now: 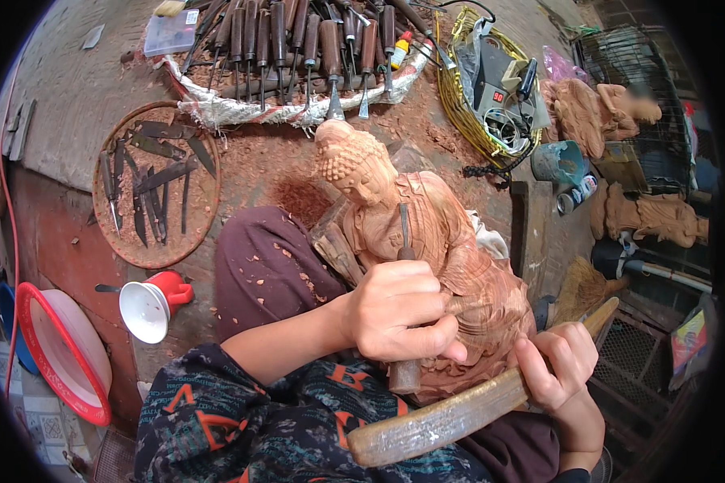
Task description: The person carves a wooden Buddha statue using a chisel and a wooden mallet. They repeatedly strike the chisel to shape the wood, occasionally pausing to select different chisels from a nearby collection.
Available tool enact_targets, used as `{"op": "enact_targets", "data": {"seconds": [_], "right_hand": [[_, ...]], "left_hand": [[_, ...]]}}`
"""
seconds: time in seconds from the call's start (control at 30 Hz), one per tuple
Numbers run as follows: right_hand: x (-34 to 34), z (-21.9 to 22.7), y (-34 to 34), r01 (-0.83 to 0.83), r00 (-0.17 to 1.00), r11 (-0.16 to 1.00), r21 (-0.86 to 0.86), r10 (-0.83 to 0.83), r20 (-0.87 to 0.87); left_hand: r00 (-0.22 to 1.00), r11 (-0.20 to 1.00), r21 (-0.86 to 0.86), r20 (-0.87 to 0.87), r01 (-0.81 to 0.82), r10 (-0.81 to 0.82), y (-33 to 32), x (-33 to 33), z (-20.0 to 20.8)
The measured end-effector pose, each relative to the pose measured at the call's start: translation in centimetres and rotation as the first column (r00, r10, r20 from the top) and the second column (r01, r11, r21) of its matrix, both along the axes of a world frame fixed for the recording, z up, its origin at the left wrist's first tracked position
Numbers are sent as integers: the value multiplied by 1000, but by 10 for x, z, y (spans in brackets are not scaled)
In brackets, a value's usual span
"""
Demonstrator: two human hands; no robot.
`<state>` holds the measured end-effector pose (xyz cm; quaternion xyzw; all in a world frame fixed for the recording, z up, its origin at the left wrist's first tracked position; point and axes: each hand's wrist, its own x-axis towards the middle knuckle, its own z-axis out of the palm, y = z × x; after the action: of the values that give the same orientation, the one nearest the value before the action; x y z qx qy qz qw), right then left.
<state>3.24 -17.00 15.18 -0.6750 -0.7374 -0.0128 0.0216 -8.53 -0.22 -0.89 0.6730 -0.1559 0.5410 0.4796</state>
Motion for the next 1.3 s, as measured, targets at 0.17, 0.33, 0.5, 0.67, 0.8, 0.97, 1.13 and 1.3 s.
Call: {"op": "enact_targets", "data": {"seconds": [0.17,0.33,0.5,0.67,0.8,0.97,1.13,1.3], "right_hand": [[-2,2,4,-14,1000,1000,4,14,-1],[-3,3,7,-29,1000,998,47,30,-7],[-5,6,7,-16,999,997,73,18,-30],[-5,6,6,-10,999,997,81,13,-34],[-1,7,6,-57,998,995,87,54,37],[0,10,3,-47,996,999,-24,49,75],[-2,10,1,-2,989,999,-33,7,150],[0,10,3,-13,987,999,-32,18,157]], "left_hand": [[999,998,-43,20,37,-36,2,-1,-3],[996,995,-70,45,76,-73,4,-2,-4],[997,994,-73,27,81,-79,5,-4,-4],[996,984,-169,71,59,-47,1,0,-4],[998,986,-160,49,39,-32,0,1,-5],[1000,998,-55,15,13,-12,0,1,-7],[1000,998,-50,1,-23,24,-2,3,-7],[1000,1000,-28,-14,-13,13,0,3,-8]]}}
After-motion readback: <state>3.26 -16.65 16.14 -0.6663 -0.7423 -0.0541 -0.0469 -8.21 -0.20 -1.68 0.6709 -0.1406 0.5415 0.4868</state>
